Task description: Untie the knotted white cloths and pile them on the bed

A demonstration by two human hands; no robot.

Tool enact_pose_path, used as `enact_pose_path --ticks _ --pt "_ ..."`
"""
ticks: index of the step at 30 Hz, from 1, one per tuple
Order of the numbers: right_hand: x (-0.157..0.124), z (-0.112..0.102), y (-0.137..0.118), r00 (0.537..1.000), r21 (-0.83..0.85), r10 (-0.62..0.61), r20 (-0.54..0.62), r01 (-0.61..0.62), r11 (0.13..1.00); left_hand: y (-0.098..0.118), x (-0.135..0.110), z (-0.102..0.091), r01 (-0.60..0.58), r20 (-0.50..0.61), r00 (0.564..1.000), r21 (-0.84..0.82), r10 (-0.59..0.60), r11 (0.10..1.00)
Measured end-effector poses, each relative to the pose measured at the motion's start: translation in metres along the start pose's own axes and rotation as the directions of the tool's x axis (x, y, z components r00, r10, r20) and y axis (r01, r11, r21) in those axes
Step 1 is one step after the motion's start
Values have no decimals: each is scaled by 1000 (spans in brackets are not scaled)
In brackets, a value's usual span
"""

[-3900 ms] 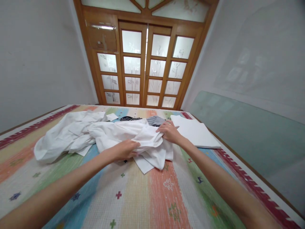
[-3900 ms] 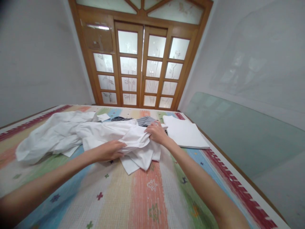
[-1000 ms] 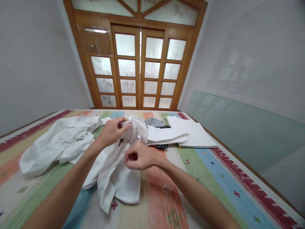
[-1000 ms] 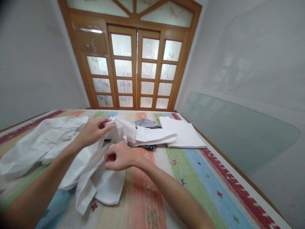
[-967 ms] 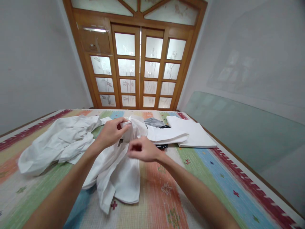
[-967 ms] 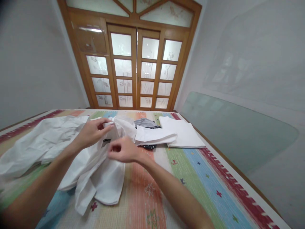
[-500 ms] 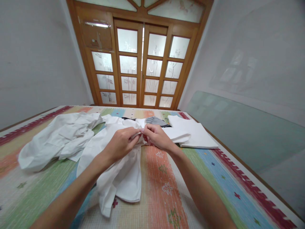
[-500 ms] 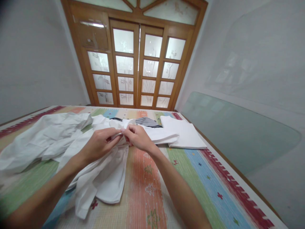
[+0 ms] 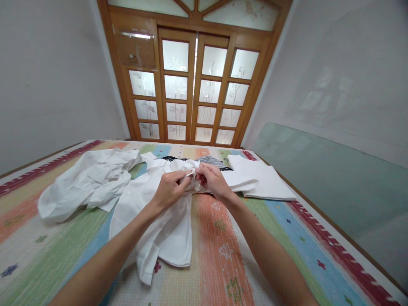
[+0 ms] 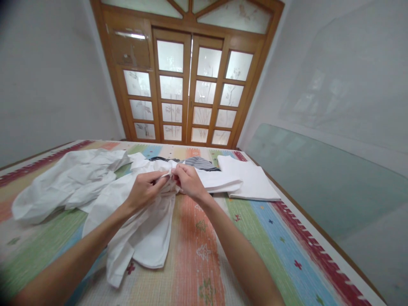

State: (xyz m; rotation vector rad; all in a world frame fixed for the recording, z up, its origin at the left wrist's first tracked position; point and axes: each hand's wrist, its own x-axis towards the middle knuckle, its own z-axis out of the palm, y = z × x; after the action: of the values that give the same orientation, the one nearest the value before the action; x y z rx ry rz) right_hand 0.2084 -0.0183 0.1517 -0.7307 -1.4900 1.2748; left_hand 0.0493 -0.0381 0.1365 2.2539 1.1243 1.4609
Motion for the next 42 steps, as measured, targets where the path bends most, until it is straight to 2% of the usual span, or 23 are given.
enact_pose_path --ticks 4,8,11,14,17,23,26,33,37,42 --pt "3 3 13 997 95 74 28 -76 993 3 -1 4 147 -32 987 -182 -156 972" --pt "4 9 23 999 85 -35 -13 36 996 5 -3 6 205 -65 971 -255 -229 945" --pt "4 9 24 996 77 -86 34 83 994 8 -4 6 217 -70 968 -259 -242 941" --pt "3 7 22 990 99 -104 92 95 991 14 -4 3 204 -37 975 -260 -221 944" --pt "2 5 18 988 109 -116 99 105 988 19 -4 1 193 -17 979 -241 -203 951" --pt "2 1 14 995 39 12 101 -16 999 16 -6 2 170 -46 982 -207 -183 963" --pt "4 -3 14 995 -12 39 90 -38 999 14 -7 3 152 -45 986 -194 -163 969" --pt "1 -8 4 985 -177 -120 120 140 974 10 -8 3 79 -85 993 -49 -83 996" --pt "-1 -9 3 981 -207 -107 164 141 968 6 -10 3 -21 -113 993 99 32 995" --pt "0 -12 8 973 -281 -152 176 198 939 2 -11 3 -61 -114 990 199 85 978"
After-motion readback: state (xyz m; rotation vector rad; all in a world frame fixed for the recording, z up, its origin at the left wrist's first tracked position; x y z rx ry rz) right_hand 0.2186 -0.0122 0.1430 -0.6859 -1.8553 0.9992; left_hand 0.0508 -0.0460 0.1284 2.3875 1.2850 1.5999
